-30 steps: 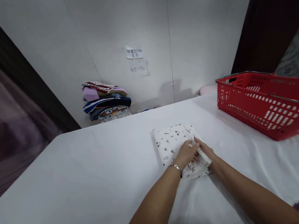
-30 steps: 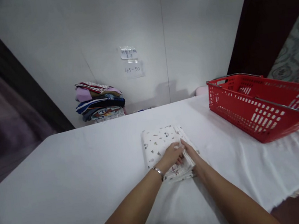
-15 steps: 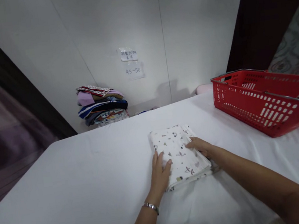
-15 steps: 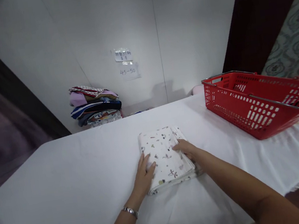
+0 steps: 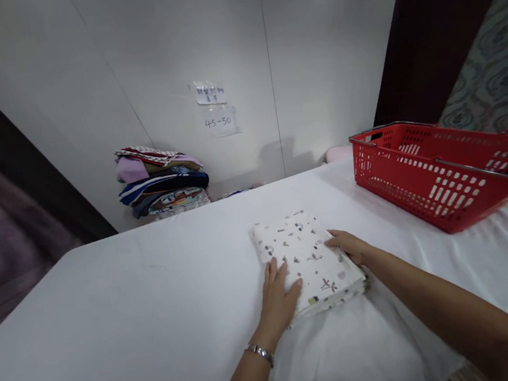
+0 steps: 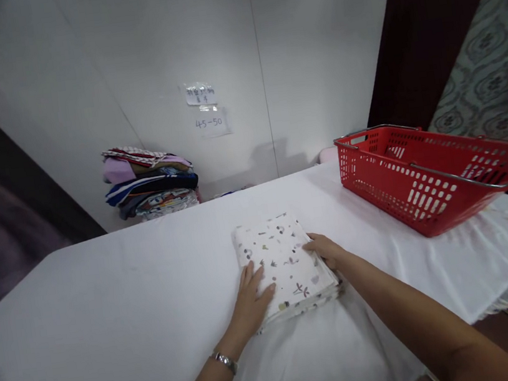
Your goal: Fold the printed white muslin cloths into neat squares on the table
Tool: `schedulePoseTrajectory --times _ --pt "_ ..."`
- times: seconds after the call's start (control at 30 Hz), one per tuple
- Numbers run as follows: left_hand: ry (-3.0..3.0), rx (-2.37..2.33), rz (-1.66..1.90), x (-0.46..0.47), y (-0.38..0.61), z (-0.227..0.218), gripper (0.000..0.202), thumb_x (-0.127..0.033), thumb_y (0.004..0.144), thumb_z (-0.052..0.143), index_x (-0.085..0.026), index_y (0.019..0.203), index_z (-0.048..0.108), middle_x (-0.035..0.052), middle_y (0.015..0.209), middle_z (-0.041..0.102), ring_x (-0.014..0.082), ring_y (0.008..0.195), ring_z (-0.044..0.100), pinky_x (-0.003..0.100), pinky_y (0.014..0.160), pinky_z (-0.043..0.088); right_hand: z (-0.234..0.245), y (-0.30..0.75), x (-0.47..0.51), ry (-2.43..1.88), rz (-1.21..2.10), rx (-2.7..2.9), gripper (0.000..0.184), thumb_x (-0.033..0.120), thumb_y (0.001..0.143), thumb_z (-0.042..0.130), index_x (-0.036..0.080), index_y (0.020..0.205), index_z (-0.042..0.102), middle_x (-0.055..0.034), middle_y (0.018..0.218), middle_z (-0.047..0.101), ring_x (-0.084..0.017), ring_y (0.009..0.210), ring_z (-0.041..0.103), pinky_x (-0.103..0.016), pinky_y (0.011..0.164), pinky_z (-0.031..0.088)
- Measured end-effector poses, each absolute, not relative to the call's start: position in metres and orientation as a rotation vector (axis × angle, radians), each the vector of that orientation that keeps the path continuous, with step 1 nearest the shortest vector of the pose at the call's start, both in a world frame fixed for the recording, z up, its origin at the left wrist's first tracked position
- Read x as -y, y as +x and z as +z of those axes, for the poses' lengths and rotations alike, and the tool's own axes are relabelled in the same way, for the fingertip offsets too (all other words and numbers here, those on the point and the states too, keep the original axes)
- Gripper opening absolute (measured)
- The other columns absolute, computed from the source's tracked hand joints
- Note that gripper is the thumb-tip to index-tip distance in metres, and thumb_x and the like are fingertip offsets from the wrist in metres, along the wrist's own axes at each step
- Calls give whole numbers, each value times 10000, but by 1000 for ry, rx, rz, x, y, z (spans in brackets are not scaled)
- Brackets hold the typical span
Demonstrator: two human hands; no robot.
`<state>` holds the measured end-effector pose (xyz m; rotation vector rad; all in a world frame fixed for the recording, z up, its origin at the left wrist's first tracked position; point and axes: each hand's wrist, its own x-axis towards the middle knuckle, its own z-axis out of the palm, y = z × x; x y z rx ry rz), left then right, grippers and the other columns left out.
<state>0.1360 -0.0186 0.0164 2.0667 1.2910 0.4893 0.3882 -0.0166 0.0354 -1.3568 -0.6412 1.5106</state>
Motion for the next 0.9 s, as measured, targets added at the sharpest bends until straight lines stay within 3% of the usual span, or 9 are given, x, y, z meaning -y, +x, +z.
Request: schedulePoseTrajectory --times 0.2,0.37,0.67,0.9 --pt "2167 -1309 468 24 137 22 670 -577 844 378 -178 1381 382 45 1537 90 232 1411 -2 408 1149 101 51 383 13 -1452 1458 668 429 131 703 607 145 1125 535 -80 797 707 -237 689 675 -373 637 557" --pt "2233 -1261 407 27 138 26 669 -584 850 366 -207 1402 347 28 1534 95 240 1411 4 456 1142 101 50 388 22 -1348 1385 640 467 125 740 562 173 1199 492 -73 862 708 -225 713 679 -369 670 552" --pt "2201 -1228 380 29 135 24 652 -571 861 362 -179 1381 387 41 1527 132 238 1411 25 438 1142 144 43 394 27 -1399 1428 612 495 114 739 557 157 1226 476 -83 868 706 -220 710 676 -370 675 550" --pt "2308 -1194 394 44 130 29 672 -611 841 367 -238 1401 347 36 1527 150 257 1410 32 491 1137 104 42 399 28 -1594 1305 669 575 264 772 608 167 1306 419 -94 939 683 -206 753 656 -337 666 529"
